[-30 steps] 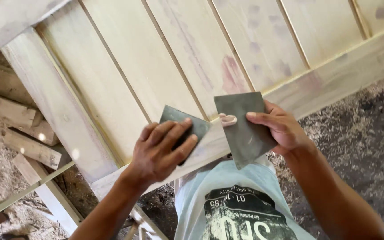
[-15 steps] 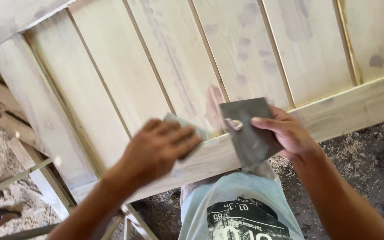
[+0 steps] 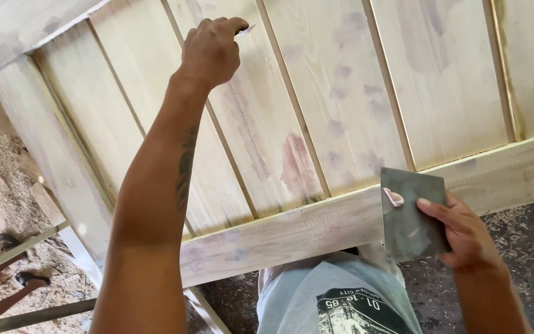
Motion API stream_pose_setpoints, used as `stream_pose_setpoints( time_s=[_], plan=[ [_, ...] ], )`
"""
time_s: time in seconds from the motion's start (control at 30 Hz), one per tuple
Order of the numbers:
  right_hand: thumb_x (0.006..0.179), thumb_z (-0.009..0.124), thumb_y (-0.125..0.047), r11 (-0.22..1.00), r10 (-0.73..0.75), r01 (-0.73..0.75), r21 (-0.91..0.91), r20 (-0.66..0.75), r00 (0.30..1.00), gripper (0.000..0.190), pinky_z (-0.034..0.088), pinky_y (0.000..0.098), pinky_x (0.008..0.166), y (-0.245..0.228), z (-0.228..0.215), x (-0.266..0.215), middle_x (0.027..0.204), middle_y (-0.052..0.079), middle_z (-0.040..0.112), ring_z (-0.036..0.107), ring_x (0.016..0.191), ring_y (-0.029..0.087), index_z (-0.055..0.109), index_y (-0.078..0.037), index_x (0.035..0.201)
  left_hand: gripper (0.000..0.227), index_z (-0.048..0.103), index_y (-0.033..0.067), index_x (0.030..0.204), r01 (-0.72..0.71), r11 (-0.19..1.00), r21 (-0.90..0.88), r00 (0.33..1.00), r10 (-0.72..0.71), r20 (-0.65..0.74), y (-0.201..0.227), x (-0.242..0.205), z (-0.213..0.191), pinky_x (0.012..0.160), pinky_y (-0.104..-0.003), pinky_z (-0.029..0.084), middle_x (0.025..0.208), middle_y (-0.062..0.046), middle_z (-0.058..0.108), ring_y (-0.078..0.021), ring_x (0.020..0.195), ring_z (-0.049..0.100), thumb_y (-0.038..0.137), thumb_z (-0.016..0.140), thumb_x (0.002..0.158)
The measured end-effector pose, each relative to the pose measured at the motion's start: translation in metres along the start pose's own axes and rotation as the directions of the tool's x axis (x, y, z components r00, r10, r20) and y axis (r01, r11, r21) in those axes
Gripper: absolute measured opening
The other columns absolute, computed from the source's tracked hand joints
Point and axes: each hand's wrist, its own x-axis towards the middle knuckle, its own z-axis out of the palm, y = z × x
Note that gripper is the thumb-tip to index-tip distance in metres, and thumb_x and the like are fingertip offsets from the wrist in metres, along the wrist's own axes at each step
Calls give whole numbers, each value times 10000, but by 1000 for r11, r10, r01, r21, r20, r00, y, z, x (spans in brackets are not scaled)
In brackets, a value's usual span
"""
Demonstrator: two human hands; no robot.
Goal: Sanding and applying wood filler or putty to a wooden door.
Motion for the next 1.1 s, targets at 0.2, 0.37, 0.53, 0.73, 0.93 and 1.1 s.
stream_pose_setpoints(
  time_s=[0.2, 0.37, 0.53, 0.73, 0.93, 1.1],
  plan=[
    [924, 609, -161, 999, 27, -26, 44, -22, 999, 461, 635, 304, 648, 3, 4, 3, 1055, 116, 731, 740, 804, 178, 562, 7, 1350, 415, 711, 119, 1259, 66, 996, 65, 996, -70, 59, 10, 1, 11, 939, -484, 455, 1146, -94, 736, -310, 1062, 643, -38, 551, 910],
    [965, 635, -175, 999, 23, -23, 39, 3, 1000, 440, 606, 295, 598, 20, -12, 11, 1039, 131, 731, 724, 778, 176, 571, 36, 1345, 414, 677, 87, 1311, 7, 994, 112, 999, -3, -39, 11, -23, 42, 937, -462, 450, 1246, -150, 698, -314, 1100, 630, -12, 580, 920],
    [934, 634, -180, 999, 50, -49, 22, -38, 998, 446, 614, 293, 623, 15, -5, 8, 1036, 115, 736, 731, 783, 166, 575, 24, 1327, 443, 709, 115, 1245, -105, 986, 130, 994, 108, -20, 22, -42, 18, 925, -470, 440, 1202, -113, 725, -314, 1067, 645, -42, 578, 852],
    [904, 615, -178, 995, 73, -72, 66, -22, 997, 492, 641, 335, 655, 13, -4, 7, 1034, 126, 745, 752, 812, 196, 563, -2, 1360, 433, 707, 122, 1272, 17, 999, -45, 989, -10, 149, 37, -38, -3, 944, -454, 452, 1112, -73, 747, -292, 1022, 655, -31, 541, 902],
    [895, 616, -185, 995, 85, -84, 47, -30, 996, 516, 654, 355, 642, 10, 0, 6, 1038, 141, 730, 751, 811, 216, 542, -19, 1379, 411, 679, 100, 1322, 51, 997, 58, 988, -58, 141, 43, -42, 38, 924, -450, 481, 1201, -95, 726, -275, 1046, 660, -40, 519, 970],
    [943, 663, -190, 996, 80, -78, 46, -32, 996, 457, 600, 330, 613, 37, -25, 17, 1022, 107, 716, 702, 776, 181, 586, -13, 1357, 434, 683, 136, 1343, -44, 958, 283, 986, 87, -142, 49, -81, 89, 977, -430, 488, 1327, -107, 657, -297, 1146, 633, 60, 588, 926]
  ],
)
